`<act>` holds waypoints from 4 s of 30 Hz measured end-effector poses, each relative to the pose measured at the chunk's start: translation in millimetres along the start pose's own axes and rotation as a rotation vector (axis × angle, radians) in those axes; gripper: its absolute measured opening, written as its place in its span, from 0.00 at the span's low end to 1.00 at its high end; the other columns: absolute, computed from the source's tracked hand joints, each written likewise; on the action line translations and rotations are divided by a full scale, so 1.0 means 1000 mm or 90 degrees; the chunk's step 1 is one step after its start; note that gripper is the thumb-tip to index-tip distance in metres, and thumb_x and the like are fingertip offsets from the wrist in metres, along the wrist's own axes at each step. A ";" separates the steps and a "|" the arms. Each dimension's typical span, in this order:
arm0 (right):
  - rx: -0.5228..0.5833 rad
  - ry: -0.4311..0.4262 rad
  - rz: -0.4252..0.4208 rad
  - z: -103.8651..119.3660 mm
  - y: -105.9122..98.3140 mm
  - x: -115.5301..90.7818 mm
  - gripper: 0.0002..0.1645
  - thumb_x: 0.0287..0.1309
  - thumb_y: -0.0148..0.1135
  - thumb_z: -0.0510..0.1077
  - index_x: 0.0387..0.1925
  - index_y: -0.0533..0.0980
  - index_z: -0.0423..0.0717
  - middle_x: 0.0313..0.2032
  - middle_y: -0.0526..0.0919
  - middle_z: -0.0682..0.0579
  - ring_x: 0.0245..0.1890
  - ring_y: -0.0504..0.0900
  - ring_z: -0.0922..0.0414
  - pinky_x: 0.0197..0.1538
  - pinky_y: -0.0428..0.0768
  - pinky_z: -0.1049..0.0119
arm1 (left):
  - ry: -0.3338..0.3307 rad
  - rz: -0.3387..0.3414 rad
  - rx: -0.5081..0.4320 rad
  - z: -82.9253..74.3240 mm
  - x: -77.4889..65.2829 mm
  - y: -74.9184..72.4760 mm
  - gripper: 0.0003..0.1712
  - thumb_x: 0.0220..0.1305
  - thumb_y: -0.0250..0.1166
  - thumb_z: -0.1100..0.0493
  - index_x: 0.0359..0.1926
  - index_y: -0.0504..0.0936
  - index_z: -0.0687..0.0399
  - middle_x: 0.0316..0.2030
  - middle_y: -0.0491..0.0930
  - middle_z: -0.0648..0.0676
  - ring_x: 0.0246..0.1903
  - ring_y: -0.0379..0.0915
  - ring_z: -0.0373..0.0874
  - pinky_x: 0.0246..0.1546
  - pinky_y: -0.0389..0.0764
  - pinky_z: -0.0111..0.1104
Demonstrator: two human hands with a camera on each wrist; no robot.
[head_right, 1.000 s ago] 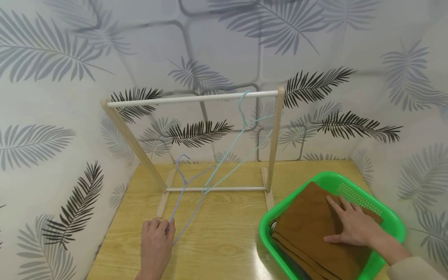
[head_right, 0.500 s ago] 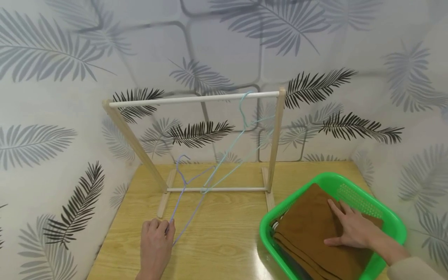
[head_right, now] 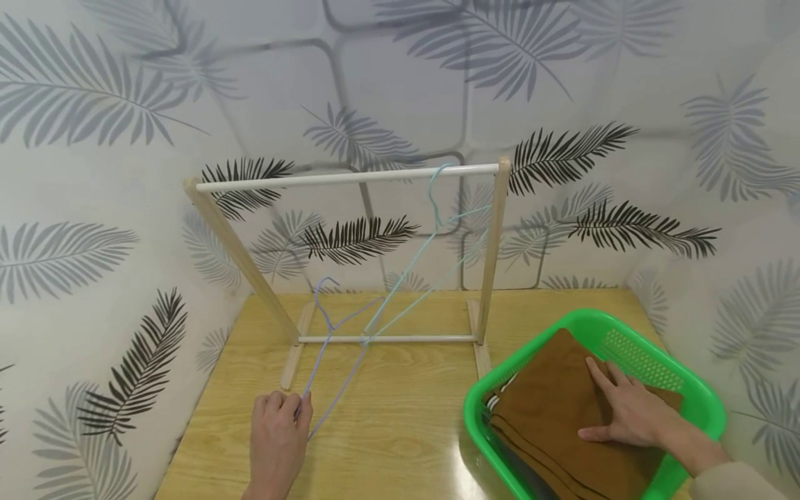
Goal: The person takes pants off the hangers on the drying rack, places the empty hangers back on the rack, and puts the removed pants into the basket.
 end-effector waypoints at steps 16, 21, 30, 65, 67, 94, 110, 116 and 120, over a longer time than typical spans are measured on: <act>-0.056 0.014 -0.031 0.011 -0.022 -0.003 0.80 0.45 0.75 0.78 0.82 0.50 0.35 0.71 0.60 0.17 0.62 0.70 0.14 0.48 0.82 0.29 | 0.007 0.002 0.004 -0.001 0.002 0.000 0.16 0.52 0.80 0.67 0.18 0.80 0.59 0.20 0.77 0.54 0.29 0.74 0.50 0.33 0.79 0.40; -0.058 -0.001 -0.082 0.027 -0.037 0.001 0.73 0.50 0.73 0.77 0.80 0.56 0.35 0.72 0.61 0.19 0.63 0.70 0.16 0.49 0.81 0.27 | 0.005 0.000 0.004 -0.001 0.002 0.000 0.16 0.52 0.80 0.67 0.19 0.80 0.59 0.20 0.77 0.54 0.29 0.73 0.50 0.32 0.77 0.39; -0.033 -0.007 -0.190 0.058 -0.072 0.014 0.68 0.55 0.73 0.72 0.82 0.54 0.40 0.75 0.61 0.25 0.67 0.68 0.22 0.57 0.74 0.23 | 0.003 -0.004 -0.007 0.000 0.003 -0.001 0.16 0.51 0.80 0.68 0.18 0.79 0.59 0.20 0.77 0.54 0.29 0.73 0.50 0.32 0.76 0.40; 0.019 -0.028 -0.488 0.122 -0.103 0.093 0.55 0.59 0.67 0.71 0.71 0.69 0.33 0.65 0.77 0.31 0.60 0.78 0.31 0.59 0.78 0.35 | 0.013 -0.006 -0.001 0.000 0.004 0.000 0.14 0.50 0.79 0.67 0.19 0.80 0.61 0.21 0.79 0.55 0.29 0.74 0.50 0.32 0.78 0.40; 0.015 -0.026 -0.495 0.122 -0.104 0.098 0.55 0.61 0.63 0.73 0.70 0.69 0.34 0.64 0.78 0.31 0.59 0.78 0.31 0.58 0.79 0.35 | 0.012 -0.006 -0.002 0.000 0.004 0.001 0.14 0.50 0.79 0.67 0.19 0.81 0.61 0.21 0.79 0.56 0.29 0.74 0.51 0.32 0.78 0.40; -0.131 -0.050 -0.591 0.130 -0.105 0.157 0.52 0.68 0.46 0.78 0.56 0.74 0.30 0.43 0.80 0.32 0.40 0.81 0.32 0.38 0.80 0.40 | 0.013 -0.009 -0.004 -0.001 0.006 0.001 0.15 0.49 0.80 0.67 0.19 0.80 0.60 0.21 0.78 0.56 0.29 0.73 0.50 0.31 0.76 0.39; -0.190 -0.064 -0.605 0.132 -0.101 0.168 0.40 0.60 0.63 0.69 0.37 0.72 0.32 0.35 0.76 0.33 0.35 0.79 0.33 0.34 0.76 0.44 | 0.011 -0.018 -0.011 -0.004 0.006 0.001 0.15 0.50 0.79 0.67 0.18 0.80 0.60 0.21 0.77 0.55 0.30 0.73 0.51 0.31 0.76 0.40; -0.218 -0.058 -0.601 0.134 -0.101 0.169 0.37 0.61 0.66 0.66 0.35 0.73 0.32 0.35 0.78 0.32 0.34 0.78 0.34 0.34 0.76 0.45 | 0.030 -0.027 -0.004 -0.004 0.007 0.000 0.15 0.49 0.79 0.68 0.18 0.79 0.60 0.21 0.77 0.55 0.29 0.72 0.50 0.31 0.75 0.39; -0.235 -0.061 -0.613 0.134 -0.100 0.171 0.35 0.60 0.70 0.61 0.36 0.74 0.30 0.36 0.79 0.32 0.35 0.79 0.34 0.35 0.76 0.46 | 0.047 -0.038 -0.004 -0.003 0.010 -0.002 0.15 0.49 0.78 0.67 0.18 0.79 0.60 0.21 0.77 0.56 0.29 0.72 0.50 0.32 0.75 0.39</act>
Point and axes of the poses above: each hand's wrist, its own x-axis towards the middle knuckle, its own y-axis out of the palm, z = x × y, the point moved 2 cm from there along x, towards the middle knuckle
